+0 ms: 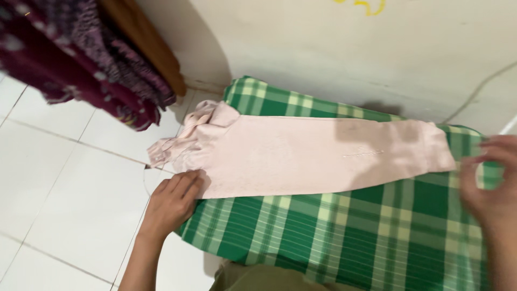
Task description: The person irons a light pink dress on a green checkered ironing board. They smooth the fabric, move the iron across the body and sleeves, and repeatedly reposition the dress to iron different sections.
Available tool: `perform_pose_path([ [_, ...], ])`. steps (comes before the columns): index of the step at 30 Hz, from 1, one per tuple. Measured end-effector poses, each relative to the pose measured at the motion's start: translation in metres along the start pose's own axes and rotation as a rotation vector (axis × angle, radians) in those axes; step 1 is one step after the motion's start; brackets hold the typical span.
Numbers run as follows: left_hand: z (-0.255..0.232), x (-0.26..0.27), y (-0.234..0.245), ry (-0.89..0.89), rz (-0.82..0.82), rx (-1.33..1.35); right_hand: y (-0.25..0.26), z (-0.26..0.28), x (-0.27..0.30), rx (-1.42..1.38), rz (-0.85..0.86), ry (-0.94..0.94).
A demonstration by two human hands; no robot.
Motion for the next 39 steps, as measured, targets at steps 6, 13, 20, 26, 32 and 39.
perform_pose_path([
  [6, 0.028, 0.020, -0.028, 0.361, 0.076, -0.038, -0.131, 0.134, -0.027, -0.159, 0.701, 0.242],
  [13, 0.092, -0.025, -0.041, 0.673, -0.283, 0.560, -0.172, 0.102, -0.026, 0.377, 0.844, 0.111],
  [20, 0.083, -0.152, 0.070, 0.331, -0.716, 0.195, -0.067, 0.024, -0.114, -0.422, 0.096, -0.545],
  [26, 0.008, -0.132, 0.121, 0.051, -1.068, -0.502, -0.049, -0.072, -0.079, -0.448, 0.072, -0.688],
  [32, -0.150, -0.051, 0.094, -0.404, -0.261, 0.251, -0.063, -0.125, -0.039, -0.037, 0.492, -0.625],
  [39, -0.157, -0.038, 0.066, -0.464, 0.144, 0.794, -0.080, 0.058, -0.069, 0.582, 0.633, -0.159],
])
Point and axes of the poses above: each hand's wrist, its own x-axis away from the middle knuckle, its own y-axis out of the back of the hand, z = x × y, the point moved 5 cm from there along -x, towards the middle knuckle, and after that the axes turned 13 degrees about -x, right-handed, at the moved point
